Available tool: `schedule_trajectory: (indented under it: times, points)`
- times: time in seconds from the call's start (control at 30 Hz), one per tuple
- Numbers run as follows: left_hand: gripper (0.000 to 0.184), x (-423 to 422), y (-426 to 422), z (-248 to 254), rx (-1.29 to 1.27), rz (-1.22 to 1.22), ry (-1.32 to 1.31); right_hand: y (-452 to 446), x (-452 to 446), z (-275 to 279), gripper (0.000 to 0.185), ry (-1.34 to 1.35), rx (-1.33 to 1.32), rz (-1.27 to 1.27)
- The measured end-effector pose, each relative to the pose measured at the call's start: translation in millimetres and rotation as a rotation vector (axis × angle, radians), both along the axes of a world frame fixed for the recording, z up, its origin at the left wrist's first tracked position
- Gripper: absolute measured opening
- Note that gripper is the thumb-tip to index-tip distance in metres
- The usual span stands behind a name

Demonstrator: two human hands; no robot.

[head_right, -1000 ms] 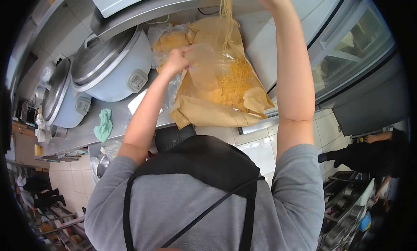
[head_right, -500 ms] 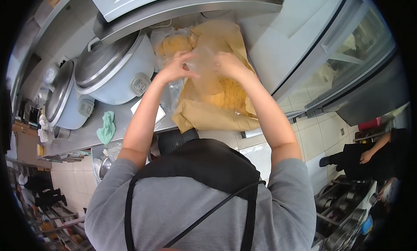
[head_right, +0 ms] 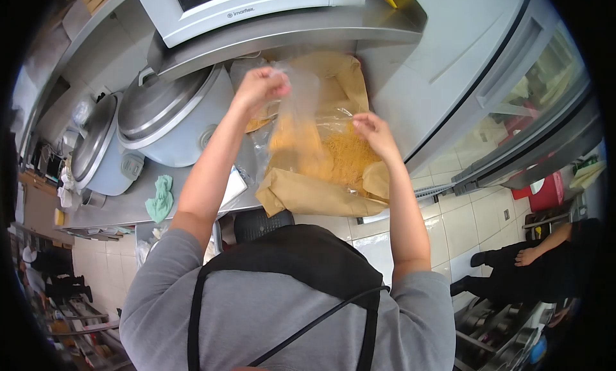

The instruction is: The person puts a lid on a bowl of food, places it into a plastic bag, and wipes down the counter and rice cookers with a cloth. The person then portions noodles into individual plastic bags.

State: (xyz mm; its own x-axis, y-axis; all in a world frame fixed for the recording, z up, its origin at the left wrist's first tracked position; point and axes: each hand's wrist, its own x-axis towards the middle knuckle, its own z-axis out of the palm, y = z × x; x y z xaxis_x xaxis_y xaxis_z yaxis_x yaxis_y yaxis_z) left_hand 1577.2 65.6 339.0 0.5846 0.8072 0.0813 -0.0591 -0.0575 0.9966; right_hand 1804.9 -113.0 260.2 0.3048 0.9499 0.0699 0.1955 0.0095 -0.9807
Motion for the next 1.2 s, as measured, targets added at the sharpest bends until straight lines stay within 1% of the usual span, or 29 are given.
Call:
schedule_trajectory:
  times: [0.03,0.07,0.1,0.13,0.17,0.2,0.27,0.3,0.33,0.37,0.4,0.47,0.5,0.57,0.6,0.63,0.67,0.7,0.77,0.8,0.87,0.93,1.0,1.03,1.1,1.13,1.17,1.2]
  points:
    - [0.01,5.2,9.9,5.4,0.054,0.117,0.003,-1.9,0.2,-6.5,0.023,-0.002,0.002,-0.003]
    - [0.01,10.3,19.9,11.3,0.072,0.182,-0.071,-3.7,0.3,-11.5,0.022,0.002,-0.032,-0.017]
    - [0.01,20.3,50.3,-1.7,0.074,0.181,-0.075,-5.6,-0.1,-13.1,0.021,0.004,-0.067,-0.031]
    - [0.014,32.3,94.7,-30.7,0.309,0.356,-0.185,-6.8,-2.3,-12.5,0.02,0.002,-0.068,-0.048]
    - [0.017,37.1,120.4,-47.4,0.545,0.53,-0.294,-7.0,-1.7,-15.0,0.02,0.0,-0.065,-0.046]
    - [0.017,34.1,120.7,-48.7,0.547,0.531,-0.295,-5.9,-0.6,-20.7,0.02,0.023,-0.051,-0.057]
    - [0.031,26.4,118.0,-55.5,0.666,0.631,0.179,-5.7,0.4,-32.0,0.02,0.047,-0.038,-0.068]
    - [0.031,25.6,128.9,-72.7,0.667,0.633,0.179,-5.8,0.7,-37.4,0.02,0.026,-0.05,-0.054]
    - [0.027,25.3,145.9,-103.7,0.757,0.724,0.236,-5.5,0.2,-41.6,0.021,0.007,-0.063,-0.04]
    - [0.023,23.3,155.2,-122.0,0.845,0.815,0.296,-5.4,-1.1,-44.2,0.021,0.009,-0.067,-0.035]
    - [0.023,15.9,148.4,-122.4,0.838,0.82,0.303,-5.7,-3.2,-47.0,0.02,0.001,-0.078,-0.01]
    - [0.022,-6.0,122.3,-120.5,0.552,0.621,0.496,-4.4,-6.3,-50.1,0.019,-0.01,-0.096,0.028]
    - [0.022,-17.3,118.9,-130.1,0.54,0.634,0.503,-3.5,-8.0,-50.1,0.018,-0.006,-0.083,0.031]
    - [0.019,-49.5,108.8,-152.3,0.426,0.373,0.373,-0.6,-12.4,-51.7,0.017,-0.002,-0.087,0.065]
    - [0.019,-69.4,90.4,-151.0,0.407,0.4,0.383,1.8,-12.9,-53.1,0.017,-0.016,-0.063,0.048]
    - [0.022,-91.4,63.0,-137.6,0.323,0.324,0.454,6.6,-12.7,-53.7,0.017,-0.031,-0.037,0.038]
    - [0.025,-116.3,40.1,-130.2,0.232,0.254,0.522,10.0,-10.4,-55.3,0.018,-0.114,-0.047,0.051]
    - [0.025,-144.7,24.0,-132.5,0.204,0.299,0.534,12.5,-9.8,-56.4,0.019,-0.197,-0.054,0.071]
    - [0.021,-205.4,-0.2,-137.3,0.061,0.375,0.525,14.8,-23.2,-47.1,0.023,-0.186,-0.075,0.024]
    - [0.025,-239.9,-6.2,-147.5,0.07,0.457,0.553,14.4,-28.9,-41.4,0.024,-0.189,-0.089,0.018]
    - [0.025,-313.2,-7.7,-177.5,0.182,0.753,0.807,22.9,-31.4,-42.0,0.025,-0.197,-0.102,0.031]
    - [0.02,-374.2,-10.2,-198.5,0.308,1.121,1.101,31.3,-29.1,-48.4,0.024,-0.145,-0.086,0.075]
    - [0.016,-423.6,-13.0,-234.3,0.458,1.401,1.315,38.4,-48.3,-35.3,0.024,-0.125,-0.068,0.074]
    - [0.016,-446.2,-13.0,-255.4,0.45,1.395,1.318,42.2,-58.8,-29.0,0.023,-0.099,-0.043,0.059]
    - [0.021,-477.0,-12.6,-286.4,0.28,1.196,1.126,50.6,-78.1,-24.0,0.022,-0.108,-0.035,0.043]
    - [0.024,-476.6,-10.9,-281.8,0.223,1.173,1.115,55.7,-87.0,-23.1,0.022,-0.114,-0.013,0.026]
    - [0.024,-474.1,-8.6,-277.5,0.22,1.164,1.117,58.8,-94.2,-23.6,0.022,-0.116,-0.02,0.021]
    - [0.022,-468.2,-6.7,-270.8,0.236,1.195,1.246,61.0,-100.5,-24.4,0.021,-0.127,-0.006,0.048]
